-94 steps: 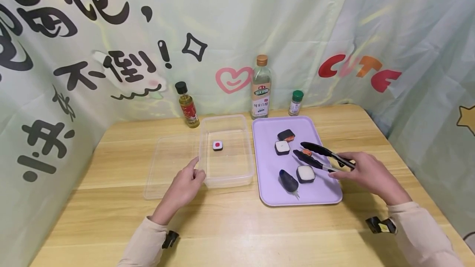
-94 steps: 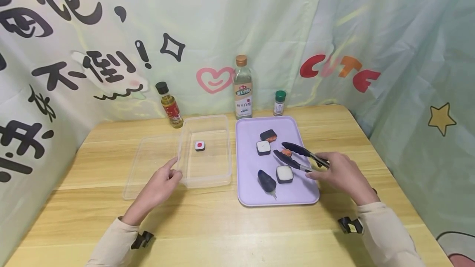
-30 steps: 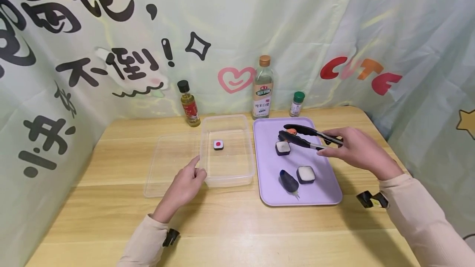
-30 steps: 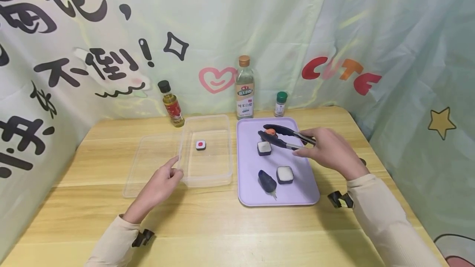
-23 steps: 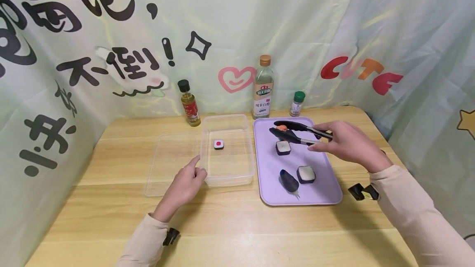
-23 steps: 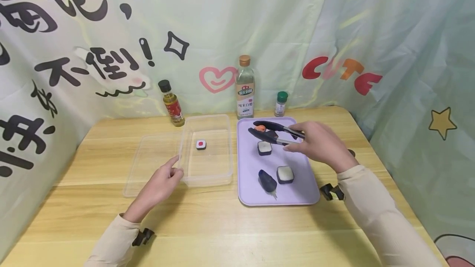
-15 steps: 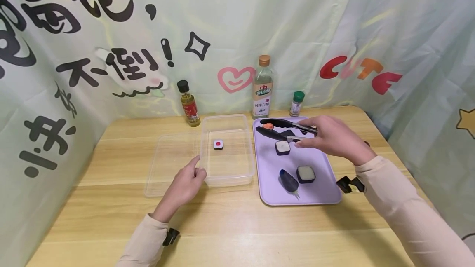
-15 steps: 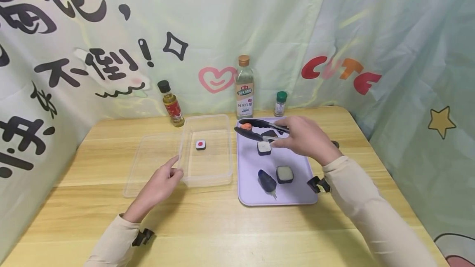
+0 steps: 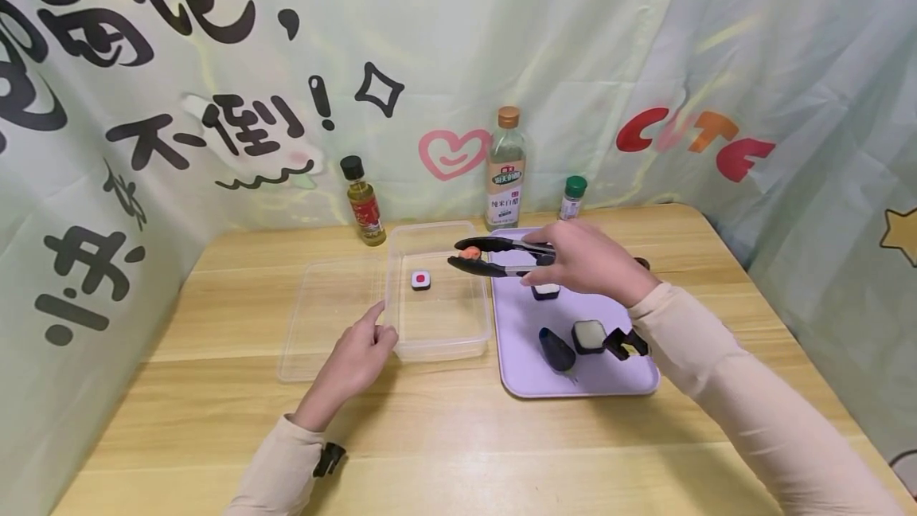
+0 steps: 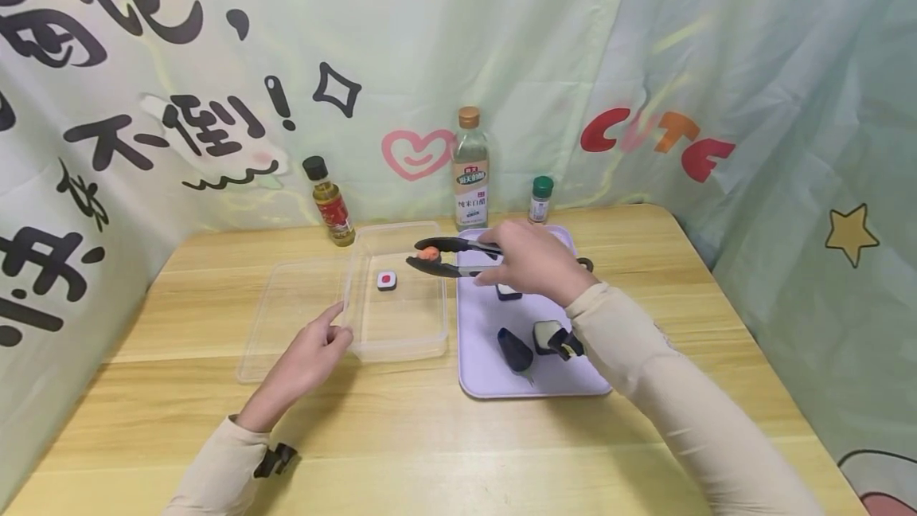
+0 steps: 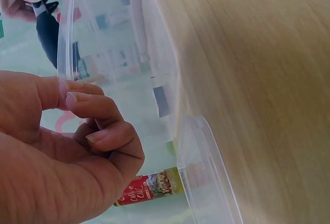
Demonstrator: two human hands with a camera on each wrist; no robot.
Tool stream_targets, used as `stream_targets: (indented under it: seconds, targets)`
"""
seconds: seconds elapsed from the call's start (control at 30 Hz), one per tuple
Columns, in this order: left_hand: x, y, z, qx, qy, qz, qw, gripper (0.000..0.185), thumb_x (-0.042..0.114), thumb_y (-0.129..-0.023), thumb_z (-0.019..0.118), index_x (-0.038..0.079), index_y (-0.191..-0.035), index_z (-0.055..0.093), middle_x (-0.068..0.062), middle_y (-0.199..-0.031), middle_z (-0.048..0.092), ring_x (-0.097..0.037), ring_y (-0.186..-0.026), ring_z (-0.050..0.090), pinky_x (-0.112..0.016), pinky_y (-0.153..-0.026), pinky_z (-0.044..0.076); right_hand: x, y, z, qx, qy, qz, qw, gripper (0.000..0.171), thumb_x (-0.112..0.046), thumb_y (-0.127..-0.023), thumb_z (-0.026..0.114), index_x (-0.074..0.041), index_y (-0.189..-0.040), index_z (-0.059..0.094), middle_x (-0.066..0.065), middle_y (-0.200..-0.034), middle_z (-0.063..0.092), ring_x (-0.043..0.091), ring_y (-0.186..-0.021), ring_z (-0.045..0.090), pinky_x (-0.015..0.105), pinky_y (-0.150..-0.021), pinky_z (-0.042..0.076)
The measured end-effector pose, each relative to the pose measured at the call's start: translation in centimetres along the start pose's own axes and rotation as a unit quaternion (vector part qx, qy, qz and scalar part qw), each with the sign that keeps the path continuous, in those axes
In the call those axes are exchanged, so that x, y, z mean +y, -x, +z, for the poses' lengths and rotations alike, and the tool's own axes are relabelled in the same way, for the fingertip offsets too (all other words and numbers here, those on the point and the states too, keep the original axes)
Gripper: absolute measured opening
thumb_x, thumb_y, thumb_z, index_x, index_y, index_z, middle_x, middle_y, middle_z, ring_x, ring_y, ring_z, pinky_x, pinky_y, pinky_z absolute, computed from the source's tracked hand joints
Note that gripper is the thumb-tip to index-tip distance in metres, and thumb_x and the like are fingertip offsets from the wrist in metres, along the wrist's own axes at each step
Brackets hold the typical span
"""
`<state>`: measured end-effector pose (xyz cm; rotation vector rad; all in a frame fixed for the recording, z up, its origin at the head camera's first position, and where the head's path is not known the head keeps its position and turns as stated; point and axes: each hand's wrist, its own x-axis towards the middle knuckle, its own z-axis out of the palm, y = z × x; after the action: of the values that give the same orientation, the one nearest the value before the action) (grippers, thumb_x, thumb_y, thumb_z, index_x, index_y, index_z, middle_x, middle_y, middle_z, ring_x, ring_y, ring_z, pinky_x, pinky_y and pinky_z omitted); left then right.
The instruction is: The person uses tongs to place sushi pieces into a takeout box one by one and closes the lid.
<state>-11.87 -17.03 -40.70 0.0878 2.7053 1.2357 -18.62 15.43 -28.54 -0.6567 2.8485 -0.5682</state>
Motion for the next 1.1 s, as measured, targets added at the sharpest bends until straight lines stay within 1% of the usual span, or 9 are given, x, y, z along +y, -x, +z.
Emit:
stream_targets:
  seconds: [0.07,0.17,0.27,0.37,0.47,0.67,0.77,1.0,1.1]
  targets:
    - [0.0,0.0,0.0,0.002,0.001,0.000,1.0000,0.060,0.019,-0.102,0.042,-0.005,-0.155,0.031,0.005,-0.058,0.034,-0.012,-0.051,0.025,-0.027,-0.053,0.026,-0.4,-0.5,0.3,-0.005,-0.001,-0.005,1.000,0.062,-0.027,-0.081,0.085,0.002,-0.132,0.066,0.010,-0.089,0.071,0.014,-0.053,0.046,0.031,-0.056,0.039]
    - [0.0,-0.1,0.0,0.003,0.000,0.003,1.0000,0.060,0.019,-0.101,0.042,-0.005,-0.155,0.031,0.005,-0.058,0.034,-0.012,-0.051,0.025,-0.027,-0.053,0.027,-1.0,-1.1,0.8,-0.012,-0.004,-0.008,1.000,0.062,-0.027,-0.081,0.086,0.002,-0.132,0.066,0.013,-0.099,0.070,0.015,-0.056,0.046,0.032,-0.055,0.039]
    - [0.0,-0.1,0.0,0.004,-0.003,0.002,1.0000,0.060,0.019,-0.101,0.042,-0.006,-0.155,0.031,0.005,-0.059,0.034,-0.012,-0.052,0.026,-0.028,-0.054,0.028,-1.5,-1.6,1.3,-0.019,0.002,-0.017,1.000,0.060,-0.026,-0.081,0.086,0.001,-0.132,0.067,0.013,-0.102,0.070,0.016,-0.063,0.051,0.035,-0.063,0.046]
    - [0.1,-0.1,0.0,0.002,-0.003,-0.001,1.0000,0.060,0.019,-0.101,0.043,-0.005,-0.155,0.031,0.005,-0.059,0.034,-0.012,-0.052,0.026,-0.028,-0.054,0.028,-2.0,-2.2,1.8,-0.023,0.016,-0.035,0.999,0.056,-0.024,-0.081,0.086,0.000,-0.128,0.069,0.012,-0.115,0.071,0.016,-0.071,0.058,0.040,-0.077,0.051]
    - [0.1,0.0,0.0,-0.001,-0.001,-0.002,1.0000,0.060,0.019,-0.102,0.043,-0.005,-0.155,0.031,0.004,-0.059,0.034,-0.012,-0.052,0.025,-0.028,-0.053,0.027,-2.6,-2.8,2.4,-0.035,0.028,-0.045,0.998,0.053,-0.024,-0.082,0.085,-0.001,-0.126,0.070,0.010,-0.113,0.072,0.018,-0.075,0.062,0.043,-0.081,0.052]
    - [0.1,-0.1,0.1,0.005,-0.001,0.001,1.0000,0.060,0.019,-0.102,0.044,-0.007,-0.154,0.032,0.005,-0.059,0.034,-0.011,-0.051,0.026,-0.027,-0.053,0.027,-3.8,-4.1,3.6,-0.054,0.055,-0.048,0.996,0.056,-0.027,-0.082,0.085,-0.002,-0.130,0.069,0.011,-0.126,0.068,0.028,-0.109,0.065,0.045,-0.094,0.051]
    - [0.1,-0.2,0.2,0.007,0.000,0.002,1.0000,0.060,0.019,-0.102,0.044,-0.008,-0.154,0.032,0.006,-0.059,0.036,-0.010,-0.051,0.027,-0.027,-0.052,0.029,-4.3,-4.7,4.1,-0.064,0.061,-0.044,0.995,0.056,-0.026,-0.082,0.085,-0.004,-0.130,0.069,0.011,-0.128,0.068,0.028,-0.108,0.066,0.045,-0.090,0.053]
    - [0.2,-0.2,0.2,0.003,0.007,-0.003,1.0000,0.060,0.018,-0.102,0.045,-0.005,-0.155,0.031,0.005,-0.059,0.036,-0.011,-0.051,0.027,-0.026,-0.050,0.027,-5.2,-5.7,5.3,-0.086,0.063,-0.033,0.994,0.057,-0.026,-0.081,0.086,-0.006,-0.132,0.068,0.012,-0.131,0.066,0.021,-0.088,0.066,0.041,-0.073,0.056]
    - [0.1,-0.2,0.3,0.001,0.011,-0.003,0.9999,0.060,0.018,-0.101,0.044,-0.004,-0.156,0.030,0.005,-0.059,0.036,-0.012,-0.051,0.027,-0.025,-0.049,0.025,-5.5,-6.1,5.7,-0.089,0.066,-0.034,0.993,0.057,-0.024,-0.081,0.086,-0.006,-0.131,0.068,0.011,-0.132,0.065,0.025,-0.095,0.068,0.043,-0.076,0.057]
